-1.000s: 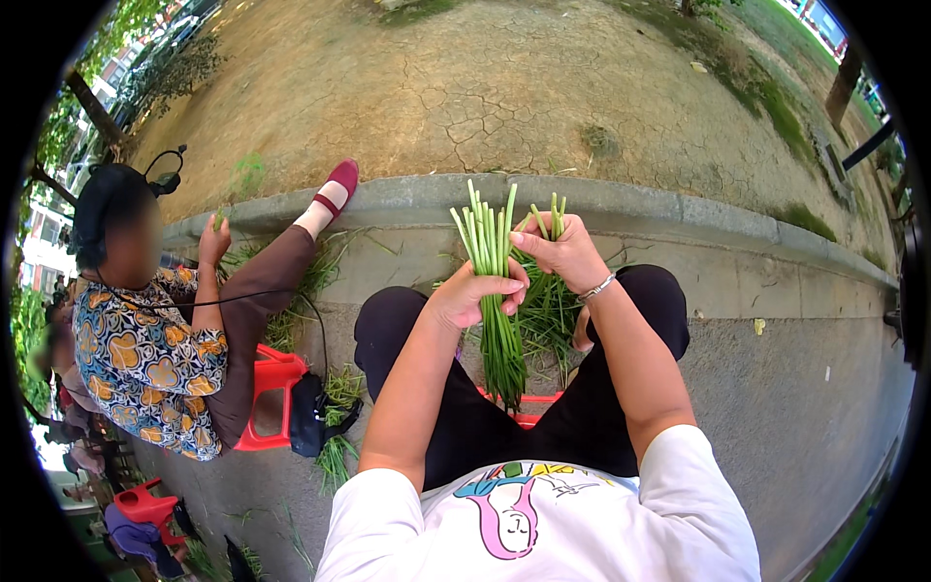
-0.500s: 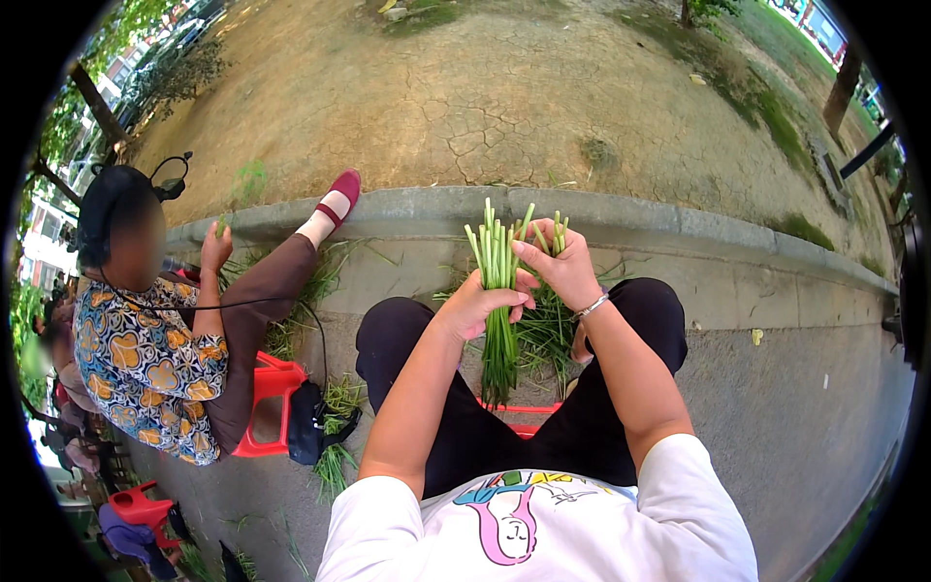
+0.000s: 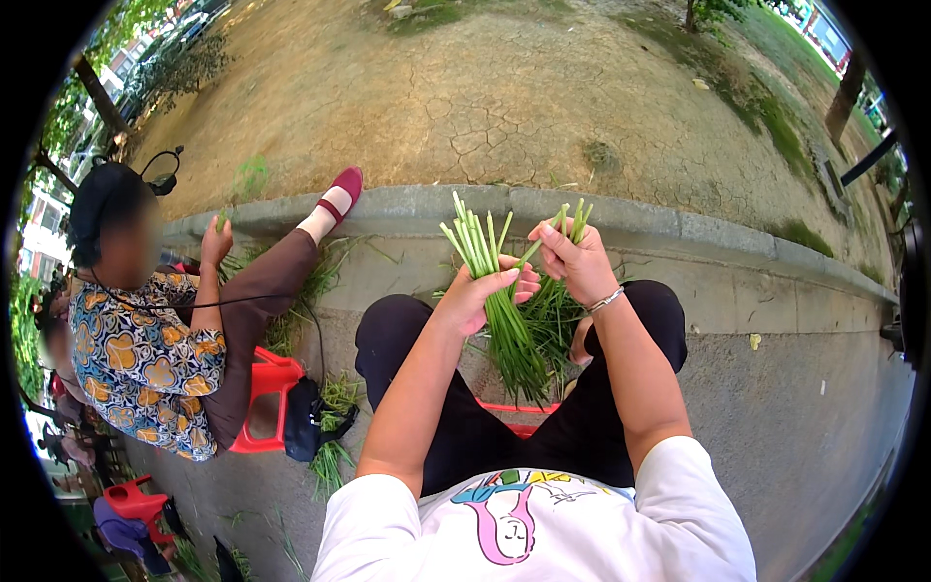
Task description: The person processes a bundle of long green stalks by hand, peeling outer layers and sorting the stalks while seated outdoors.
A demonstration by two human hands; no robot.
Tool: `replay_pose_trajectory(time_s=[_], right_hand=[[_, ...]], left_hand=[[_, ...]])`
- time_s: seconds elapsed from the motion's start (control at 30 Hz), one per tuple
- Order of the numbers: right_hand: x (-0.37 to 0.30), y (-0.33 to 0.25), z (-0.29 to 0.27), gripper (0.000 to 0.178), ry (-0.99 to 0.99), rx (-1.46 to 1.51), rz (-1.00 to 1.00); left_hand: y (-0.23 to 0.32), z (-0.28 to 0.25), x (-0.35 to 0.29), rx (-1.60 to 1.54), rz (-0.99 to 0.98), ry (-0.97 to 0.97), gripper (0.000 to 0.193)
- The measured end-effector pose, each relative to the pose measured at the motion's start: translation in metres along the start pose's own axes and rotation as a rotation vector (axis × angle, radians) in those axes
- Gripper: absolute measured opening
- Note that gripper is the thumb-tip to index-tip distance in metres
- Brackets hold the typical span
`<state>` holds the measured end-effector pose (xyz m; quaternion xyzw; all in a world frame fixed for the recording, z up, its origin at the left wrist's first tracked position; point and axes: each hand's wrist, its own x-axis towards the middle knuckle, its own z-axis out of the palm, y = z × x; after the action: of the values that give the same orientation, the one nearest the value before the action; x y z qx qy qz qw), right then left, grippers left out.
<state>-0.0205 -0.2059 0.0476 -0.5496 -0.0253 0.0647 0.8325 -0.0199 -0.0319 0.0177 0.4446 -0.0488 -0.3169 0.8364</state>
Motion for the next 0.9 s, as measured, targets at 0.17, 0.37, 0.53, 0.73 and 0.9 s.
replay_pose_trajectory(time_s=[0.17, 0.37, 0.53, 0.73, 0.9], right_hand=[[0.009, -0.006, -0.01, 0.022, 0.136, 0.054, -0.025], [0.019, -0.015, -0.023, 0.021, 0.219, 0.096, 0.001], [0.022, -0.024, -0.035, 0.022, 0.38, 0.077, -0.066], [0.018, -0.03, -0.05, 0.024, 0.547, -0.016, -0.155], [0.01, -0.03, -0.057, 0.024, 0.578, -0.048, -0.172]], left_hand=[[0.001, -0.008, 0.009, 0.125, 0.09, 0.107, 0.019], [0.007, -0.01, 0.012, 0.239, 0.095, 0.156, 0.017], [0.005, -0.017, 0.014, 0.358, 0.15, 0.291, 0.012], [0.0, -0.035, 0.011, 0.754, 0.277, 0.496, 0.01], [-0.002, -0.035, 0.003, 0.911, 0.392, 0.536, 0.01]])
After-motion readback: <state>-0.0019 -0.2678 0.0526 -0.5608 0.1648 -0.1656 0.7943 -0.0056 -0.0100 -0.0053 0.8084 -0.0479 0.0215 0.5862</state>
